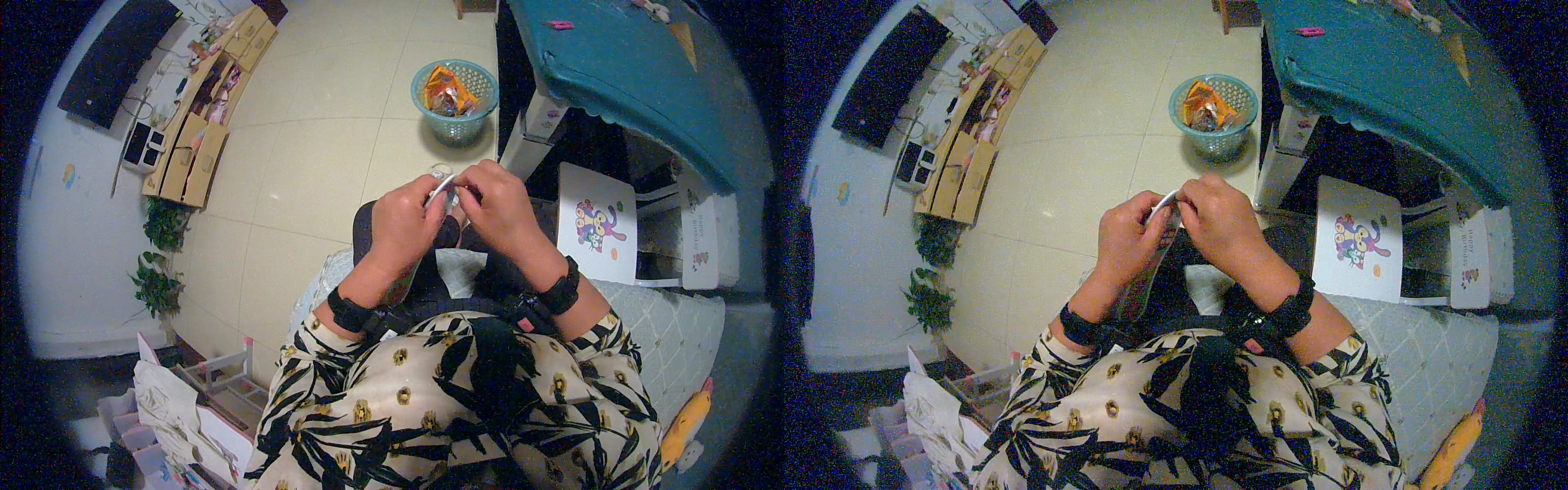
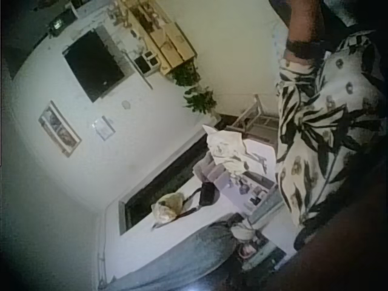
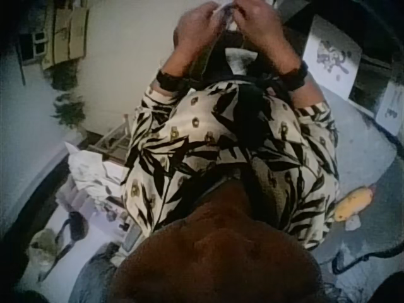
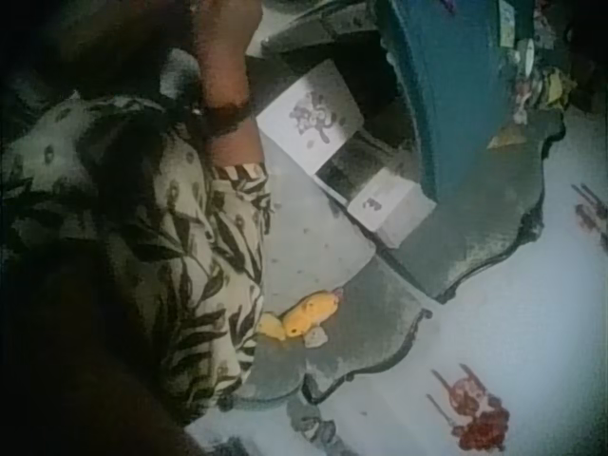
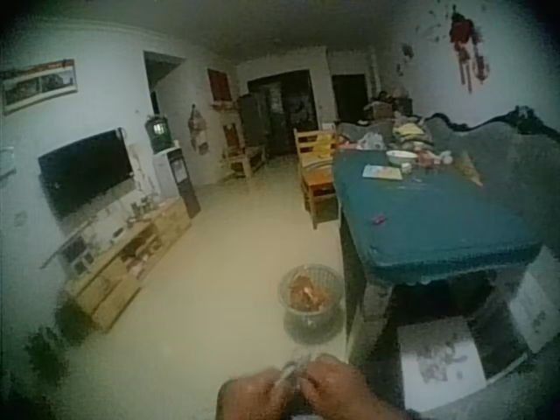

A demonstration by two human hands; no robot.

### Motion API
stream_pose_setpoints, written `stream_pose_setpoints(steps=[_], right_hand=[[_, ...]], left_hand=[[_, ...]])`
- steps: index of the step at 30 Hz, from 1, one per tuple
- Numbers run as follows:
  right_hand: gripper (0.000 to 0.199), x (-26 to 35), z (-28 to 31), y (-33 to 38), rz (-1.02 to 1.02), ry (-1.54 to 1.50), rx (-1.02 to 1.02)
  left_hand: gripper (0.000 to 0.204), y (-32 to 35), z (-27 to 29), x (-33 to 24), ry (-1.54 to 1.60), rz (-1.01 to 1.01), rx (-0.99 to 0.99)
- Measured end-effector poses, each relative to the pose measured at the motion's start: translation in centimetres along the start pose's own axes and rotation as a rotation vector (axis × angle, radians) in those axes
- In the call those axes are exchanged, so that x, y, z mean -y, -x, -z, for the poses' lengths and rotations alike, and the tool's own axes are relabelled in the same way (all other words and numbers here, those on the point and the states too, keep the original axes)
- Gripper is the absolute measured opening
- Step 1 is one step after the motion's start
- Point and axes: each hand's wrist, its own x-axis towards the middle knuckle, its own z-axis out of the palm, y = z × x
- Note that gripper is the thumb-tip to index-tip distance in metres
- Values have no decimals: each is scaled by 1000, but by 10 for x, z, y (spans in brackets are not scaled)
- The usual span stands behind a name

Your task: The person sews around the perimeter of a patterned shoe insole by hand with a needle and thread.

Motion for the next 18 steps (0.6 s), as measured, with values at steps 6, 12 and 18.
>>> stream_pose_setpoints(steps=[6, 12, 18], right_hand=[[12, -10, 2, 3, -399, -512, 52], [15, -34, 7, 9, -481, -859, 410], [13, -42, -2, 21, -521, -956, 468]], left_hand=[[10, 3, 2, -6, -39, -70, 3], [9, 2, 5, 1, -82, -275, 44], [12, 0, 2, 5, -103, -460, 157]])
